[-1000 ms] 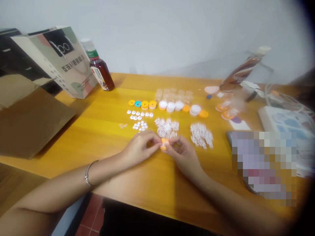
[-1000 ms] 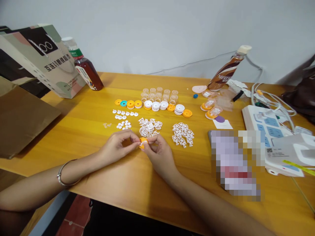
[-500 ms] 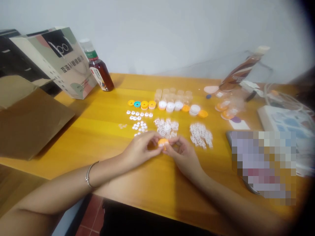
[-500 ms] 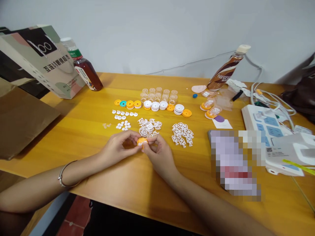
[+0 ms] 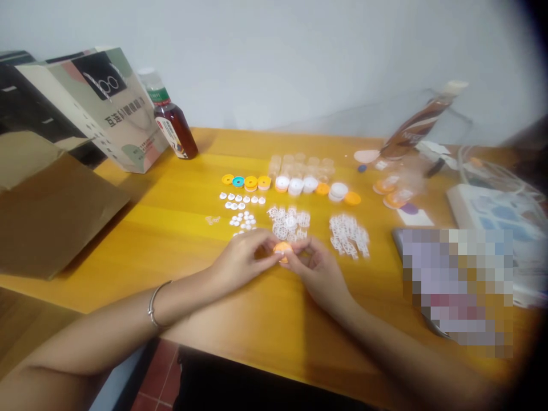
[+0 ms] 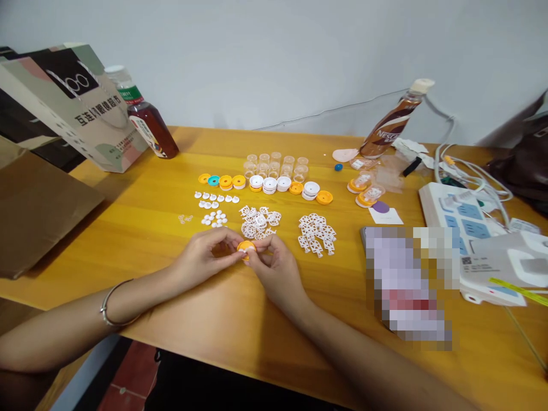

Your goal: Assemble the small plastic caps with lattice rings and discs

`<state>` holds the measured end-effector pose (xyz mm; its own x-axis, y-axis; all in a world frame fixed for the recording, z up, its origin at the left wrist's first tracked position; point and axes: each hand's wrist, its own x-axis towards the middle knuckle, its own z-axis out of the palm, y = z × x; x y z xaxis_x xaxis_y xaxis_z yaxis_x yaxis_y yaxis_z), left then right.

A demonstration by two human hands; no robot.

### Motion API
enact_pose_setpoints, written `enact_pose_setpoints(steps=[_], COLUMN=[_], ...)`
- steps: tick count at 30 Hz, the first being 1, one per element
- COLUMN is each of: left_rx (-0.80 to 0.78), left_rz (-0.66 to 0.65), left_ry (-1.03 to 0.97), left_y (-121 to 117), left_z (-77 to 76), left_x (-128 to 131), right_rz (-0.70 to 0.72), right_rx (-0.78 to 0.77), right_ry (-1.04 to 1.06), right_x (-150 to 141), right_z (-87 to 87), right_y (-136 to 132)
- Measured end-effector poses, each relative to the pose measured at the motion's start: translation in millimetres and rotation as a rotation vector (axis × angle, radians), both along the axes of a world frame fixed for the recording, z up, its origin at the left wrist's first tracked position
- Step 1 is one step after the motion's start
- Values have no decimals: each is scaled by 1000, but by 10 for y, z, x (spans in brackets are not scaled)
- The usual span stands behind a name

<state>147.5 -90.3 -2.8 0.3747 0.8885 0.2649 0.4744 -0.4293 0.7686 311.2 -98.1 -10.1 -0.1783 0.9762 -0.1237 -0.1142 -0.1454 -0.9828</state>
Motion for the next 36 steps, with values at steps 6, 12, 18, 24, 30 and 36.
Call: enact_pose_setpoints(steps=[6,12,18,24,30,36], left_rx=[-207,-301,-363,-435,-460,-479], left_rz=[-1,-7,12,12,-1,-32], left_ry=[-154,-245,-266,-293,-315,-364], left_y=[44,64,70,70,69,56], left_z=[-31,-59,-26,15,61,11], left_x=[-15,-25,0,16,7,-18], right_rz=[-2,8,30,57,53,82], right_rx=[-22,-41,-6,45,58,22], right_ry=[-19,-2,1,-36,-54,21], right_x=[6,10,15,43,69,75], right_z=[10,26,17,37,57,43], right_y=[-4,-4,-9,-16,-5,14])
